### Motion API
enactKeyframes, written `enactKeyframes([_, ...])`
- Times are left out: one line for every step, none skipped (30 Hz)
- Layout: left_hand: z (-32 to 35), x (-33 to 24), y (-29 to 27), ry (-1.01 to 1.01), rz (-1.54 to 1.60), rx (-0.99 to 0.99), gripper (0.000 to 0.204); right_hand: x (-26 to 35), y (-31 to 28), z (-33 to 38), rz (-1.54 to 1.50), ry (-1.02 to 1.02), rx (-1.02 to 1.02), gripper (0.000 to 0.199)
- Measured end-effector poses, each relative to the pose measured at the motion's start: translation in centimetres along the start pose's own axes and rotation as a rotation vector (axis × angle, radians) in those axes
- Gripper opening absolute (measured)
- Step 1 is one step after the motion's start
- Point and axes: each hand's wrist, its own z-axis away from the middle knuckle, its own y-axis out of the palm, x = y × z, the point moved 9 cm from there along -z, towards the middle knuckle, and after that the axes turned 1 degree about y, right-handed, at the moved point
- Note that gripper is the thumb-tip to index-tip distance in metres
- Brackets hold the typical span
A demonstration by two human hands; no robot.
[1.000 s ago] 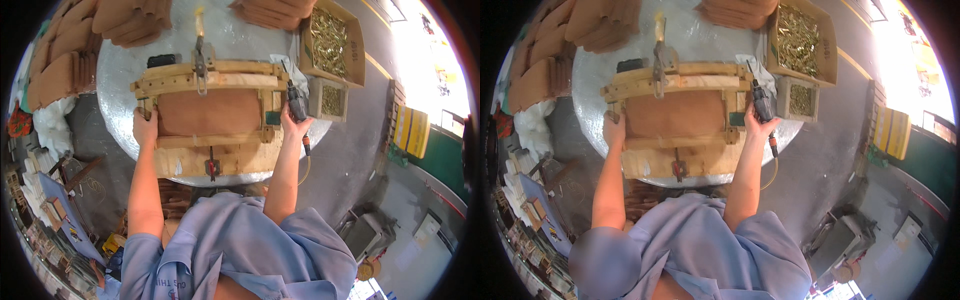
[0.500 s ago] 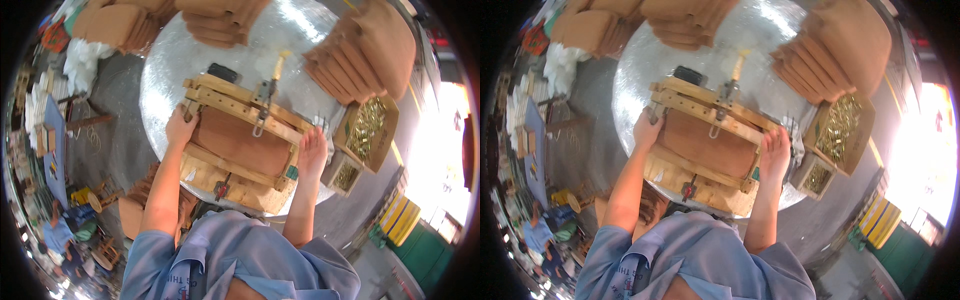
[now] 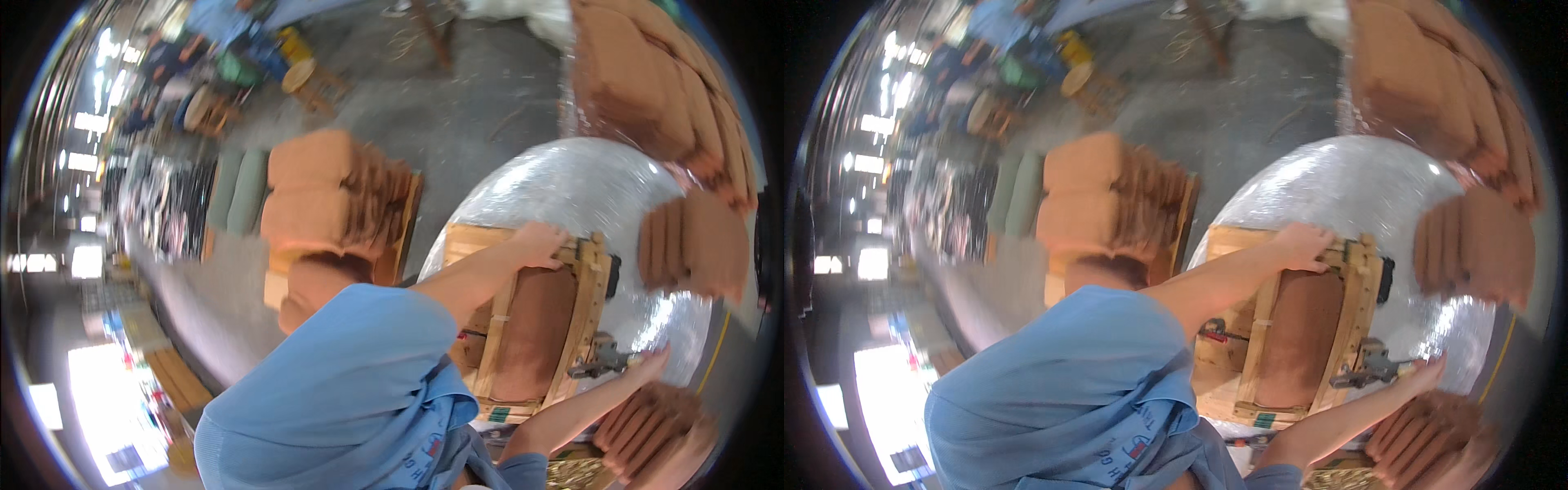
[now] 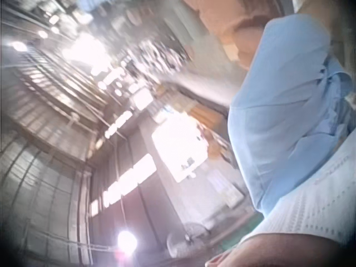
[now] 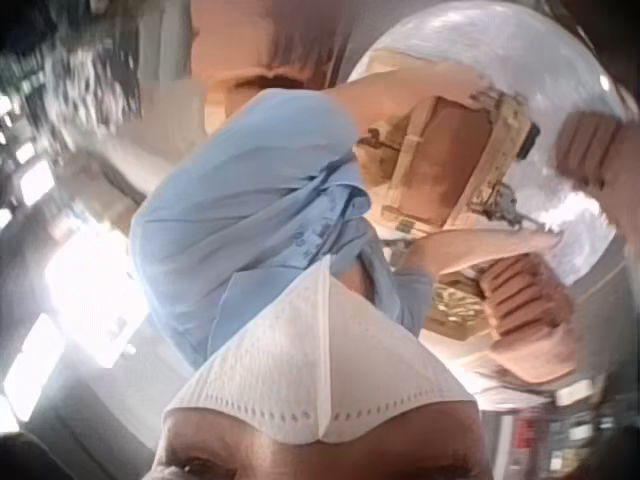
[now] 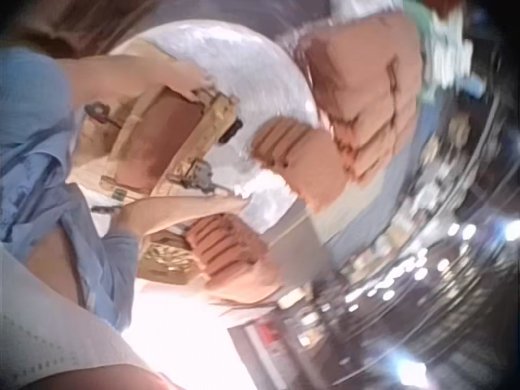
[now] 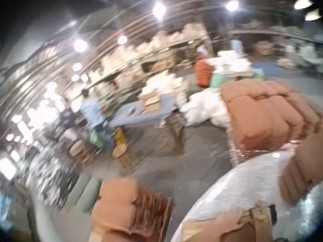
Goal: The person assembles shoe parts by placing a brown insole into a wooden jig, securing it with clamps, and using a pneumatic drill to fasten screws. They repeat this process for multiple insoles, adjusting the jig and handling tools throughout.
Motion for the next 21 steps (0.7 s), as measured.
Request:
enactKeyframes([0.2, 0.6, -0.1, -0.002, 0.001, -0.016, 0.074, 1.2, 1.1, 1.1, -0.058, -0.023, -0.030, 0.051])
enactKeyframes([-0.1, 0.5, -0.1, 0.025, -0.001, -0.024, 0.074, 1.5, 0.9, 0.5, -0.040, -0.023, 0.004, 0.050])
enactKeyframes([-0.2, 0.6, -0.2, 0.034, 0.002, -0.056, 0.075, 2.3, 0.5, 0.5, 0.042, -0.074, -0.010, 0.049])
enactKeyframes([-0.5, 0.1, -0.2, 0.061, 0.005, -0.082, 0.075, 3.0, -0.7, -0.3, 0.048, -0.215, -0.032, 0.047])
enactKeyframes([-0.6, 0.1, 0.2, 0.072, 0.009, -0.101, 0.075, 4.8, -2.4, -0.9, 0.143, -0.288, -0.100, 0.045])
enactKeyframes([-0.7, 0.7, 0.4, 0.047, 0.016, -0.120, 0.075, 8.9, -2.1, 1.8, 0.074, -0.474, -0.171, 0.041])
enactKeyframes([-0.8, 0.9, 1.0, 0.019, 0.015, -0.131, 0.076, 14.1, -1.4, 6.4, 0.027, -0.664, -0.237, 0.038])
enactKeyframes([-0.6, 0.8, 1.6, 0.033, 0.021, -0.120, 0.076, 17.8, 0.2, 11.5, 0.075, -0.665, -0.184, 0.037])
enactKeyframes([-0.6, 0.0, 1.6, 0.066, 0.039, -0.106, 0.075, 19.9, -0.4, 14.3, 0.126, -0.672, -0.174, 0.038])
enactKeyframes([-0.7, 0.1, 1.0, 0.074, 0.047, -0.120, 0.075, 18.9, -1.1, 13.1, -0.037, -0.640, 0.072, 0.039])
enactKeyframes([-0.8, 0.5, 0.6, 0.074, 0.047, -0.142, 0.074, 17.0, -2.6, 11.7, -0.206, -0.598, 0.329, 0.041])
enactKeyframes([-1.1, 0.4, 0.7, 0.075, 0.037, -0.149, 0.074, 16.3, -3.1, 12.2, -0.332, -0.553, 0.419, 0.044])
enactKeyframes([-1.2, 0.6, 1.0, 0.074, 0.026, -0.153, 0.074, 15.8, -3.5, 12.9, -0.454, -0.500, 0.506, 0.046])
enactKeyframes([-1.1, 0.7, 1.3, 0.067, 0.020, -0.158, 0.074, 16.0, -2.8, 16.6, -0.533, -0.454, 0.441, 0.048])
enactKeyframes([-1.0, 0.6, 1.5, 0.059, 0.025, -0.140, 0.074, 16.2, -2.5, 20.0, -0.606, -0.413, 0.367, 0.050])
enactKeyframes([-1.0, 0.5, 0.8, 0.055, 0.027, -0.120, 0.075, 16.9, -2.4, 22.4, -0.474, -0.488, 0.267, 0.051])
enactKeyframes([-0.9, 0.7, 0.4, 0.038, 0.026, -0.109, 0.075, 17.3, -1.9, 24.5, -0.345, -0.560, 0.182, 0.052])
enactKeyframes([-0.9, 1.0, 0.5, 0.026, 0.018, -0.108, 0.076, 17.7, -0.9, 26.7, -0.215, -0.631, 0.106, 0.054])
enactKeyframes([-0.9, 1.0, 0.7, 0.018, 0.009, -0.097, 0.076, 17.2, 0.7, 29.1, -0.187, -0.593, 0.087, 0.055])
enactKeyframes([-0.8, 0.6, 0.6, 0.026, 0.003, -0.074, 0.077, 16.4, 1.8, 31.9, -0.151, -0.553, 0.048, 0.058])
enactKeyframes([-0.5, 1.2, 0.6, 0.001, -0.007, -0.077, 0.077, 15.6, 2.6, 33.4, -0.112, -0.524, 0.044, 0.060])
